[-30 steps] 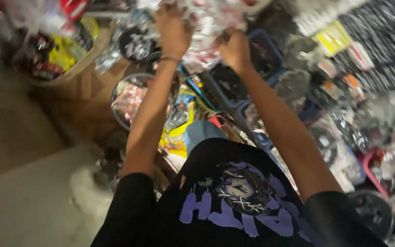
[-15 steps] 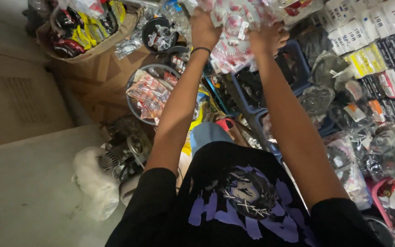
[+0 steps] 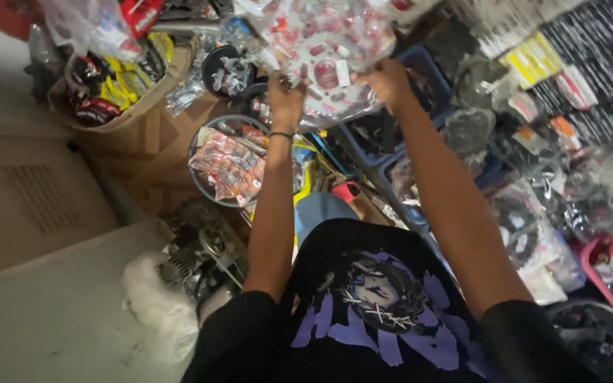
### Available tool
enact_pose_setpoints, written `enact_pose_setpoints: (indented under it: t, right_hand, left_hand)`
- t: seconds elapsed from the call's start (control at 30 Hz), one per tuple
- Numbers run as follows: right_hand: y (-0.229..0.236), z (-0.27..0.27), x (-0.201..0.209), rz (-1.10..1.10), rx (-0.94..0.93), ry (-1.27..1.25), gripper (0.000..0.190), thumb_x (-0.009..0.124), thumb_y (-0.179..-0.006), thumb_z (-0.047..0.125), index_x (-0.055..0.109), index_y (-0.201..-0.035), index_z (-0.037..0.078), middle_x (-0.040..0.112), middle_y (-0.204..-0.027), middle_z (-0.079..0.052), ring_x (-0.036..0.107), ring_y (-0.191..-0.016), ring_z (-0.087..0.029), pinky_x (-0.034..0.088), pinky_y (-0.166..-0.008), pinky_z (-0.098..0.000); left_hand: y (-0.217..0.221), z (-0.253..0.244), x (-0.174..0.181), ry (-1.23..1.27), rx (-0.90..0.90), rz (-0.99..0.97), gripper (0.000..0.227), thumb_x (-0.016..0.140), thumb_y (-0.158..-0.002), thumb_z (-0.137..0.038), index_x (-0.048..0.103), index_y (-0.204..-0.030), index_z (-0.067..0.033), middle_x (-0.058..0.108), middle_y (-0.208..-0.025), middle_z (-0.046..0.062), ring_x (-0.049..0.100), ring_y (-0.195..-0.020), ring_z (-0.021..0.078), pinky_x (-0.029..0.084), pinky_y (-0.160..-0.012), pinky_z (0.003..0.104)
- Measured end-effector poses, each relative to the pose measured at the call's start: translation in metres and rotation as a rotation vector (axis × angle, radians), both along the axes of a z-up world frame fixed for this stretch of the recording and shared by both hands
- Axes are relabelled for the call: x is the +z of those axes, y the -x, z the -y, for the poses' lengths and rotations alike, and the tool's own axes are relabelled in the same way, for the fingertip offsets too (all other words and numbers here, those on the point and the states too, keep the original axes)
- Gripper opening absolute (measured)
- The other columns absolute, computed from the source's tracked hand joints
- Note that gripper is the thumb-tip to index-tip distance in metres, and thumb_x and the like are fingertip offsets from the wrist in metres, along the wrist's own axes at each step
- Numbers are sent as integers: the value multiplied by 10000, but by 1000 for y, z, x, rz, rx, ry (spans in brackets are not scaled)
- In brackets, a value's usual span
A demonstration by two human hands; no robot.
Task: The person sorts through various packaged motorcycle sprockets in a cluttered storage area. They pick up individual packages, briefly hold them up, and place them into a blue plastic bin or onto a pile on the floor.
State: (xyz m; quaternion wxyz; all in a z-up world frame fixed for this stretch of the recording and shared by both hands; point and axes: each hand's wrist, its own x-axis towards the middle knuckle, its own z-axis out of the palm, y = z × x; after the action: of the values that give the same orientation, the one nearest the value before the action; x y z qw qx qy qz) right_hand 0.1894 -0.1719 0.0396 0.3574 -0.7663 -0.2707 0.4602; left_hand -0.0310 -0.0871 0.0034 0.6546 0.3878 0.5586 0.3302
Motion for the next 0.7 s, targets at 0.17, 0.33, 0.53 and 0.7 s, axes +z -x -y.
enact_pose_setpoints:
  t: [0.17,0.33,0.53,0.7]
  right_hand:
    - [-18,38,-51,-188,-226,-7,591,961,-696,285,713,-1107,-59,734,-965,-199,727,-676,-242,584,-489,-385]
    - [-27,125,26,-135,-269,-177,718,919,-883,489,653,-1301,-31,647,-1307,-197,656,-1143,-315,600,-820,-476]
    - [-37,245,90,77,-556,-159,253,818,-860,351,779,-927,109,677,-793,-51,634,-755,-200,507,-719,-374]
    - [-22,352,138,206,-767,-153,264,801,-875,357,738,-885,101,638,-796,-54,603,-808,-193,447,-787,-360]
  left_hand:
    - [1,42,74,-288,-33,10,257,705,-942,-23,545,-1115,-126,646,-1130,249,682,-1083,359,602,-862,440]
    - [-32,63,90,-293,-189,94,220,699,-947,-58,558,-1075,-168,621,-1057,133,624,-956,217,562,-747,298]
    - [-111,119,70,-457,-524,41,188,781,-913,-189,627,-991,-118,605,-861,108,644,-790,202,555,-653,292]
    - [-168,202,81,-531,-906,-87,537,782,-856,-419,643,-1249,-80,687,-1080,202,702,-1038,370,559,-904,496]
